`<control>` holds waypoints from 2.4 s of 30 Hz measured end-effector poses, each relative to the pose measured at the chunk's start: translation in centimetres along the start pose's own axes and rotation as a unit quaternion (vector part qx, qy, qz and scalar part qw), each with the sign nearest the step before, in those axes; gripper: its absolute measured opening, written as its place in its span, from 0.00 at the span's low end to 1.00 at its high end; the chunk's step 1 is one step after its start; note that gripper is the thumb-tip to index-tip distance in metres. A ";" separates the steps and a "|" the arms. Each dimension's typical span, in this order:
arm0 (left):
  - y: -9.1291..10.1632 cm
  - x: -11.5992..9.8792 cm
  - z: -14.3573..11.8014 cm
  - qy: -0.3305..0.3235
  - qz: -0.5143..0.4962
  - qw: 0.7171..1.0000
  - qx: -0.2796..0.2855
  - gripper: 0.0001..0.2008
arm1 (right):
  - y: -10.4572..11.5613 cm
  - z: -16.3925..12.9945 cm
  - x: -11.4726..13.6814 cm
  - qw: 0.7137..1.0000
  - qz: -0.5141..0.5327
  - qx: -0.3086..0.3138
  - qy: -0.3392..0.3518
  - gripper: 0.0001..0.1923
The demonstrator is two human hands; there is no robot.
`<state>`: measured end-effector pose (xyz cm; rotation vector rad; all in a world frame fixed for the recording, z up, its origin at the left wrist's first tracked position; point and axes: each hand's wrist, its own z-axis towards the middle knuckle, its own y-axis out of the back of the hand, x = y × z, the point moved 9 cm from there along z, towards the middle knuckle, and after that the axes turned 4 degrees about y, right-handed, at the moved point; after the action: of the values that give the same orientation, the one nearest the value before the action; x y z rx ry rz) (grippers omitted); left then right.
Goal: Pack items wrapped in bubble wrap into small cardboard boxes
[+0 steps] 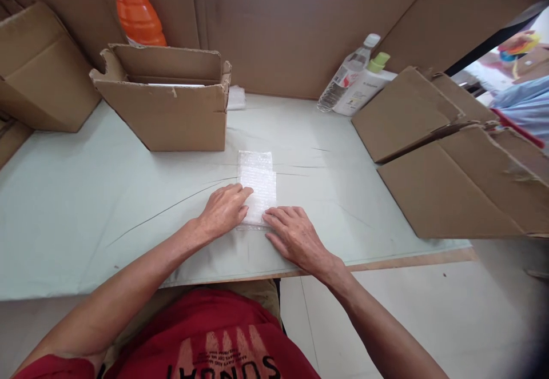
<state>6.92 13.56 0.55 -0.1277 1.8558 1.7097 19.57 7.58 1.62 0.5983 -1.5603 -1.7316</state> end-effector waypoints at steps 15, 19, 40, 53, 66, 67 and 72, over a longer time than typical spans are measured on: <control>-0.2 -0.9 -5.8 -0.090 -0.115 0.987 -0.065 0.27 | -0.2 1.6 -2.4 0.961 0.245 0.062 -0.112 0.09; -0.6 1.0 -5.2 0.028 -0.154 0.987 -0.042 0.25 | 4.1 0.1 -2.3 0.965 0.190 -0.124 -0.134 0.07; 1.6 -1.3 -7.4 -0.079 -0.115 0.985 -0.102 0.20 | 0.1 0.8 0.4 0.972 0.224 -0.034 -0.054 0.16; 1.2 3.1 -7.6 0.123 -0.223 0.958 -0.135 0.24 | 0.2 1.0 2.3 0.994 0.028 -0.102 -0.026 0.12; -1.3 2.5 -11.0 0.187 -0.638 0.734 -0.135 0.24 | -2.8 2.3 4.4 0.860 0.434 -0.163 -0.215 0.10; -1.1 2.6 -11.2 0.189 -0.630 0.740 -0.138 0.24 | -3.2 2.4 4.7 0.849 0.455 -0.154 -0.222 0.11; 0.0 4.4 -12.6 0.228 -0.514 0.809 -0.171 0.20 | -2.3 3.6 5.4 0.890 0.402 -0.138 -0.168 0.11</control>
<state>-1.24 3.24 -1.74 -1.5055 1.2624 1.1971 12.99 5.77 0.59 -0.4774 -1.4369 -1.3796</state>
